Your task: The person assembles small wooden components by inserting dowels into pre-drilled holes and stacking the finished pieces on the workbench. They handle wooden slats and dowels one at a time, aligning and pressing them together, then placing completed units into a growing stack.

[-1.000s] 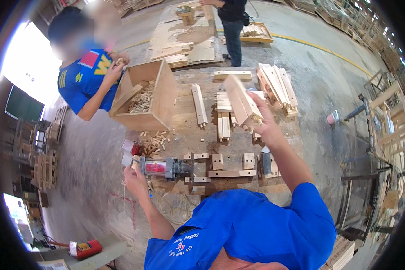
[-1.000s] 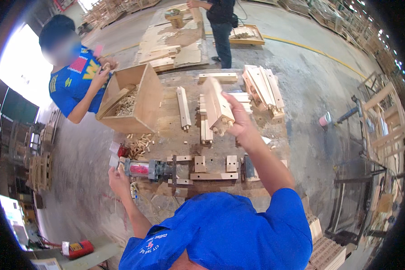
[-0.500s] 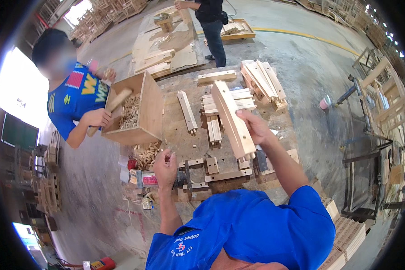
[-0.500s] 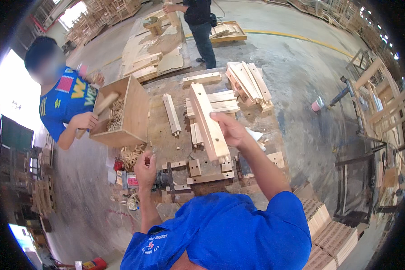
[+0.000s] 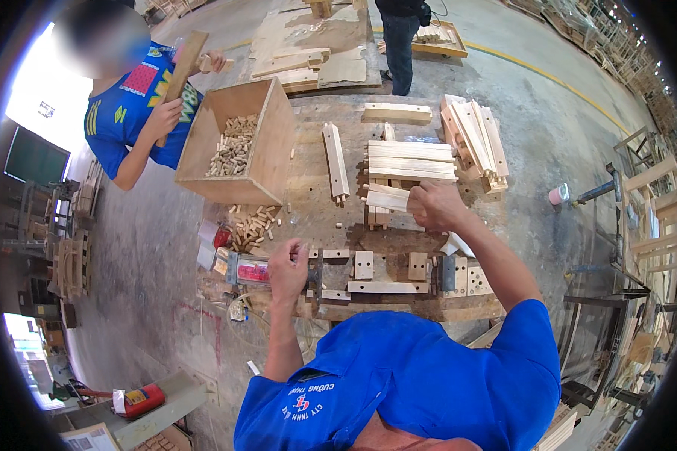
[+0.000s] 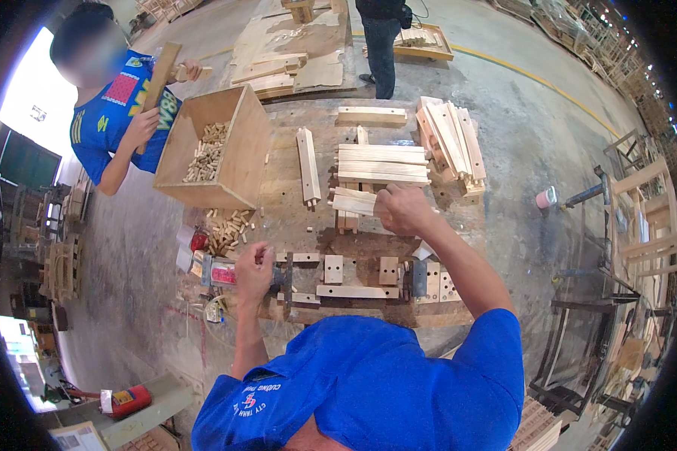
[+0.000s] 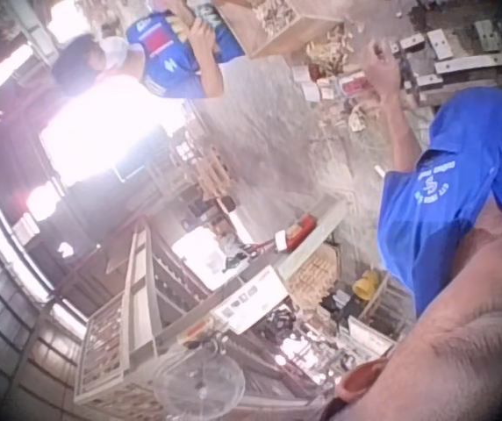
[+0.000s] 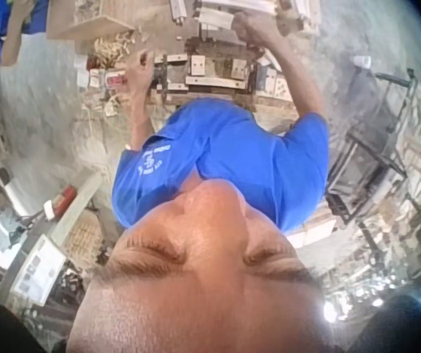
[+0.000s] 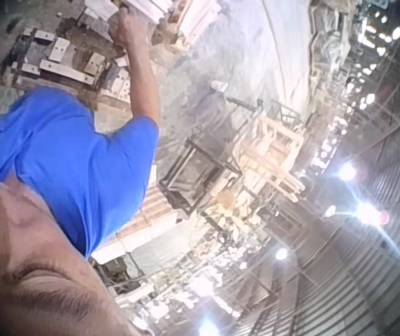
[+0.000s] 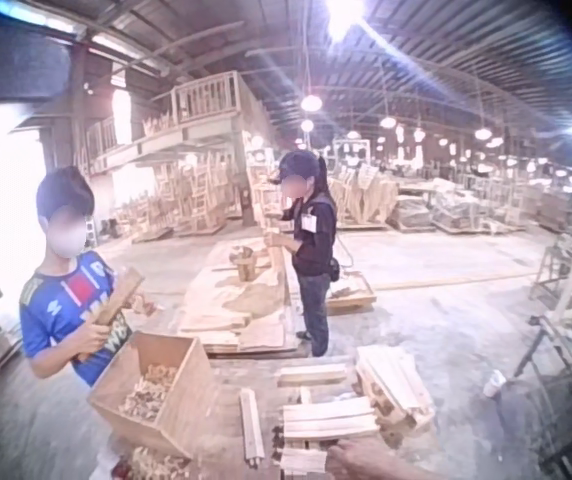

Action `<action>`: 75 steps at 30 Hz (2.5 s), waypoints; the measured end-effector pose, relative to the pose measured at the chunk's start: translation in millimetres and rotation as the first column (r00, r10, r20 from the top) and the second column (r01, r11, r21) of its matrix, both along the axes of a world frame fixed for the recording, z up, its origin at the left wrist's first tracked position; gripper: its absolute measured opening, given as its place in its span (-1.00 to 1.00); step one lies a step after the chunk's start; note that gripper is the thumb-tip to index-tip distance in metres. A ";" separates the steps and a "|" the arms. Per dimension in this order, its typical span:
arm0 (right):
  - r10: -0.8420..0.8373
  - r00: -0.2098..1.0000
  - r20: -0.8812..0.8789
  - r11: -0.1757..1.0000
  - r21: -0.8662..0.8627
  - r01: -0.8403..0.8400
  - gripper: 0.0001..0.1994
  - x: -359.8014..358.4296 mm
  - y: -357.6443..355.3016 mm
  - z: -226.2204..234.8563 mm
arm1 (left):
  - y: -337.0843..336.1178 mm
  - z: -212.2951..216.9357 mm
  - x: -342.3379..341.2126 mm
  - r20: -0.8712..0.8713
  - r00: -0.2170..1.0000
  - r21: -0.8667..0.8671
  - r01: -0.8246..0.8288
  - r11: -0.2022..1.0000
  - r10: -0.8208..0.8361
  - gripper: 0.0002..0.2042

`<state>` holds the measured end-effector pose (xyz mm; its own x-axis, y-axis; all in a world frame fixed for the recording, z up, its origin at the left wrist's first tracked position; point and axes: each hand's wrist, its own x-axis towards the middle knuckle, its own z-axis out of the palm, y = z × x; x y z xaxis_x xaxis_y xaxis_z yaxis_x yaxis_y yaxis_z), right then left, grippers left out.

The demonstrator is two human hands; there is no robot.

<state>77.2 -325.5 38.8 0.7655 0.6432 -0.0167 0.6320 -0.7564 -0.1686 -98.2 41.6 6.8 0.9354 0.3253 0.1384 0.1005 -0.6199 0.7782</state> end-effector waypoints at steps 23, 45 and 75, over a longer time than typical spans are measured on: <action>-0.588 0.807 0.055 0.747 0.421 0.515 -0.21 -27.6 -28.3 -63.2 | -77.3 -22.6 99.3 -0.074 0.976 -0.127 0.196 0.972 -0.206 -0.67; -0.674 0.660 -0.331 0.378 0.614 0.693 -0.43 1.1 -59.3 -115.2 | -151.6 -99.4 222.7 -0.146 0.988 -0.365 -0.001 0.931 -0.056 -0.40; -0.623 0.526 -0.579 0.127 0.589 0.798 -0.51 -94.7 -79.2 -97.4 | -36.6 -69.4 247.3 -0.531 0.834 0.099 -0.114 0.989 0.149 -0.24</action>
